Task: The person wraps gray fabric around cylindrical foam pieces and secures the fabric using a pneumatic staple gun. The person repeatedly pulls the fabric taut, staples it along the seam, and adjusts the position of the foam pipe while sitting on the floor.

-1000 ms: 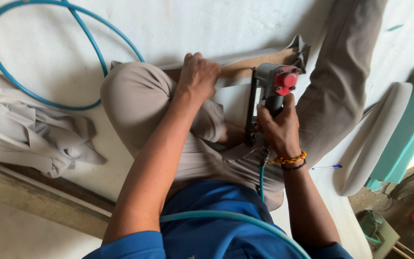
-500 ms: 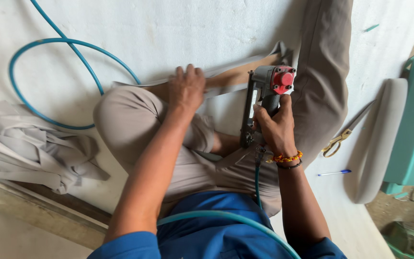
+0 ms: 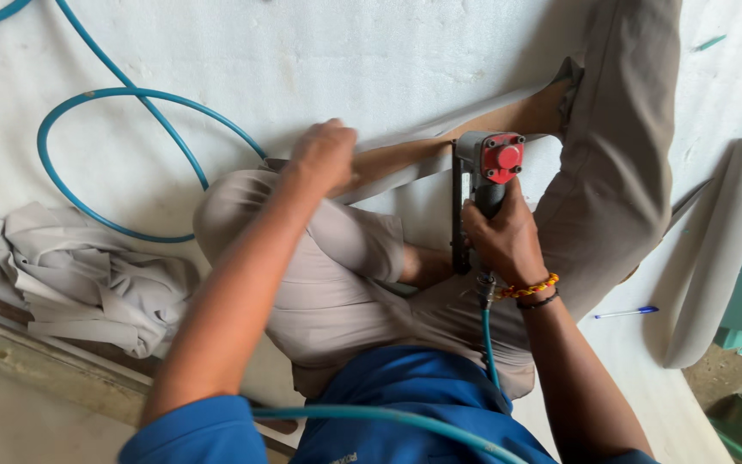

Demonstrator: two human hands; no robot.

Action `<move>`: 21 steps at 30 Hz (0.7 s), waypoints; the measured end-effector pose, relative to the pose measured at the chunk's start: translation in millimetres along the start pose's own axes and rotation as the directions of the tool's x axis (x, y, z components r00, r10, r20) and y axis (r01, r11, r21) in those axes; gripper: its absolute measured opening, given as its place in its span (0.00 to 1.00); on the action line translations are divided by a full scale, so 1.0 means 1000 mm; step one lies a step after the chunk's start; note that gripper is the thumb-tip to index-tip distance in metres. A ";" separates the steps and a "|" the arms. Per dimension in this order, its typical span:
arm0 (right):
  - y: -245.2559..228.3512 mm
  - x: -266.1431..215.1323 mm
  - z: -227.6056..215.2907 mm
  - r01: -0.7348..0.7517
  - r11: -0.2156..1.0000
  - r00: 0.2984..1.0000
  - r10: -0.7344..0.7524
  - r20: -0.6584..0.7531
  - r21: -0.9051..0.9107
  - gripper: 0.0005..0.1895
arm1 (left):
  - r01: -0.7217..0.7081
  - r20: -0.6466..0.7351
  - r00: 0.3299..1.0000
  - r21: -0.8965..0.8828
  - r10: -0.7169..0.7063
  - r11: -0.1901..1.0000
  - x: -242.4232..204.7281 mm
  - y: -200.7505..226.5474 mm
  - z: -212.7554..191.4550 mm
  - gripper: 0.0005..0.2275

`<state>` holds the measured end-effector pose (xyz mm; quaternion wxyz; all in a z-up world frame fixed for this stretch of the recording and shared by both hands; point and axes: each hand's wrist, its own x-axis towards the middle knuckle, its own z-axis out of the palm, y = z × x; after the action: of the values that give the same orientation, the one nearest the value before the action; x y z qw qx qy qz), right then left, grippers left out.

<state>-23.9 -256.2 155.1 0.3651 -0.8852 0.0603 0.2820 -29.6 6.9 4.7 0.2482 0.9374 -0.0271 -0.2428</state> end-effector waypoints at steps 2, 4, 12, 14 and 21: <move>-0.003 -0.002 0.000 0.039 0.998 0.999 -0.039 -0.005 -0.045 0.25 | -0.014 0.066 0.998 -0.082 0.020 0.997 -0.007 -0.023 -0.005 0.20; -0.009 -0.005 0.006 0.137 0.981 0.989 -0.142 -0.029 -0.138 0.25 | -0.029 0.097 0.995 -0.075 0.036 0.997 -0.009 -0.033 -0.005 0.17; -0.023 -0.031 0.061 0.109 0.967 0.987 -0.078 0.141 -0.228 0.24 | -0.096 0.120 0.985 -0.195 0.121 0.976 -0.002 -0.049 -0.009 0.10; -0.029 -0.031 0.071 0.101 0.962 0.984 -0.060 0.168 -0.252 0.22 | -0.108 0.125 0.983 -0.210 0.136 0.972 -0.002 -0.048 -0.012 0.09; -0.041 -0.022 0.090 0.027 0.942 0.975 0.050 0.218 -0.334 0.17 | -0.116 0.069 0.988 -0.232 0.135 0.966 -0.009 -0.045 -0.018 0.01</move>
<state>-70.1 -167.0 140.7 0.2121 -0.8965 -0.0247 0.3882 -32.1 55.9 0.2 0.3673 0.8881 -0.0689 -0.2675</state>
